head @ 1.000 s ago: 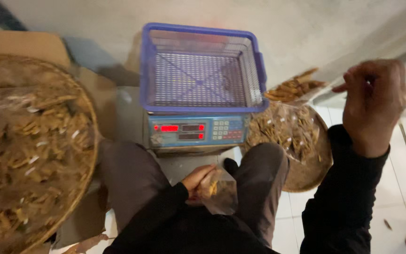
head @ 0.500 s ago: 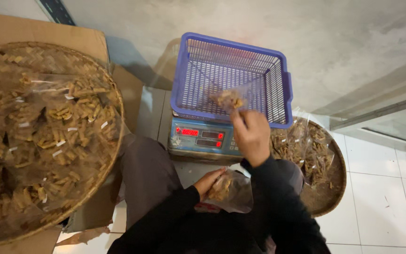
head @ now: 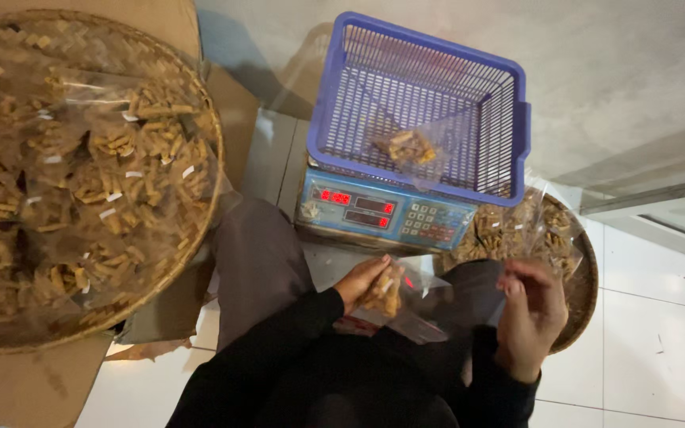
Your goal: The person sits on the floor and fills clear plastic bags with dried food pieces taken from large woven baskets. They place each filled bag on a digital scale with a basket on top to weigh it, press the scale buttons, then set filled bags on a round tray beside them.
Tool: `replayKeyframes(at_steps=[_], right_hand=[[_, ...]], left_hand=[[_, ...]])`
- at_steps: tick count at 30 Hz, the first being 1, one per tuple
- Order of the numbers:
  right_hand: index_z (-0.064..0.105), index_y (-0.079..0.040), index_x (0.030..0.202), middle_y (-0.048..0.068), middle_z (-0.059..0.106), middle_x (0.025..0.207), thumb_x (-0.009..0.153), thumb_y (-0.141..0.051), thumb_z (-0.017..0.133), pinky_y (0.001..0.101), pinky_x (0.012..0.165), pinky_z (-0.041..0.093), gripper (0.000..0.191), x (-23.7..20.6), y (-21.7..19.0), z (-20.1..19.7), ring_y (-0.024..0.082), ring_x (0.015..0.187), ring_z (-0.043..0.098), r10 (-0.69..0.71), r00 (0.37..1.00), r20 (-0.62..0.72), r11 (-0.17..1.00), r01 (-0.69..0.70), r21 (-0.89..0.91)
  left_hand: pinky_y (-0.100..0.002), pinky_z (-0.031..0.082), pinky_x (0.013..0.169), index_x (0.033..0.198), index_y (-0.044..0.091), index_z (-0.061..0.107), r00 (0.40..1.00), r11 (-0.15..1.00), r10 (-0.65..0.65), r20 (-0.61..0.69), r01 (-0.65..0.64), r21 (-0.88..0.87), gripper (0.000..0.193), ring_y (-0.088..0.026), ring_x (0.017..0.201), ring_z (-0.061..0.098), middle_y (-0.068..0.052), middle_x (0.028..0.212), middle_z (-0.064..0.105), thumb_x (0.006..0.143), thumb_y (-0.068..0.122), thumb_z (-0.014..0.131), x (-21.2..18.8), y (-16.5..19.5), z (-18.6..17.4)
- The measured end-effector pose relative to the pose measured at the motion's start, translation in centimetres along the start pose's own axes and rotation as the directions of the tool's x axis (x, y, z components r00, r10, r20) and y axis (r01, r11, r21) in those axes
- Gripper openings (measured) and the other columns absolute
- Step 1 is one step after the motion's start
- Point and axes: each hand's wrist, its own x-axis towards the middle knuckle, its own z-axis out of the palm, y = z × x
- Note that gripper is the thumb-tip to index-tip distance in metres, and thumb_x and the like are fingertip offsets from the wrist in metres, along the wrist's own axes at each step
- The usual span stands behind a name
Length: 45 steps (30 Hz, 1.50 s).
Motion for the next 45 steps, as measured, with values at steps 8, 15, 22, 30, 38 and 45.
replayKeyframes(at_steps=[8, 15, 22, 30, 38, 45], right_hand=[[0.059, -0.003, 0.123, 0.015, 0.054, 0.141, 0.1, -0.005, 0.065, 0.0477, 0.106, 0.052, 0.024, -4.5, 5.5, -1.8, 0.022, 0.124, 0.059, 0.251, 0.96, 0.126, 0.898, -0.28, 0.339], [0.058, -0.007, 0.116, 0.014, 0.061, 0.127, 0.107, -0.001, 0.06, 0.0556, 0.107, 0.052, 0.011, -5.5, 9.8, 0.8, 0.028, 0.122, 0.061, 0.47, 0.877, 0.095, 0.567, -0.383, 0.729], [0.058, -0.009, 0.108, 0.014, 0.064, 0.125, 0.1, -0.005, 0.06, 0.0484, 0.099, 0.054, 0.009, -6.2, 11.6, 3.3, 0.033, 0.127, 0.061, 0.63, 0.746, 0.215, 0.391, -0.544, 0.742], [0.053, -0.017, 0.106, 0.012, 0.063, 0.129, 0.1, -0.001, 0.062, 0.0368, 0.068, 0.051, 0.019, -6.9, 11.4, 3.4, 0.037, 0.123, 0.065, 0.602, 0.767, 0.22, 0.478, -0.567, 0.671], [0.057, -0.007, 0.098, 0.012, 0.059, 0.136, 0.101, 0.0, 0.063, 0.0503, 0.093, 0.062, 0.01, -7.7, 11.5, 3.9, 0.036, 0.125, 0.065, 0.497, 0.819, 0.286, 0.498, -0.539, 0.679], [0.059, -0.011, 0.137, 0.008, 0.058, 0.142, 0.083, 0.006, 0.068, 0.0365, 0.077, 0.065, 0.057, -6.2, 8.9, 3.7, 0.026, 0.111, 0.074, 0.585, 0.603, 0.543, 0.561, -0.784, 0.265]], left_hand=[[-0.03, 0.06, 0.084, 0.125, 0.013, 0.062, 0.973, 0.984, 0.152, -0.174, -0.132, 0.12, 0.032, -0.011, 0.099, 0.072, 0.0, 0.111, 0.073, 0.098, 0.03, 0.065, -1.7, 2.1, 1.6], [-0.026, 0.055, 0.074, 0.135, 0.009, 0.055, 0.908, 0.931, 0.327, -0.262, -0.264, 0.251, 0.039, -0.01, 0.089, 0.067, -0.002, 0.102, 0.069, 0.099, 0.02, 0.067, -5.0, 5.5, 3.5], [-0.023, 0.051, 0.071, 0.137, 0.006, 0.054, 0.842, 0.79, 0.516, -0.161, -0.395, 0.469, 0.04, -0.007, 0.086, 0.061, -0.002, 0.098, 0.065, 0.1, 0.011, 0.07, -8.9, 8.2, 3.5], [-0.025, 0.056, 0.081, 0.131, 0.005, 0.056, 0.838, 0.845, 0.486, -0.249, -0.377, 0.38, 0.035, -0.008, 0.097, 0.067, 0.0, 0.105, 0.067, 0.099, 0.014, 0.067, -9.5, 7.6, 3.0], [-0.025, 0.055, 0.079, 0.128, 0.002, 0.059, 0.796, 0.839, 0.515, -0.319, -0.392, 0.376, 0.03, -0.007, 0.091, 0.064, 0.0, 0.103, 0.066, 0.102, 0.015, 0.068, -9.9, 7.3, 1.8], [-0.023, 0.055, 0.078, 0.133, 0.006, 0.056, 0.836, 0.843, 0.495, -0.236, -0.395, 0.366, 0.035, -0.005, 0.093, 0.064, 0.003, 0.102, 0.064, 0.1, 0.009, 0.065, -11.4, 8.0, 1.6]])
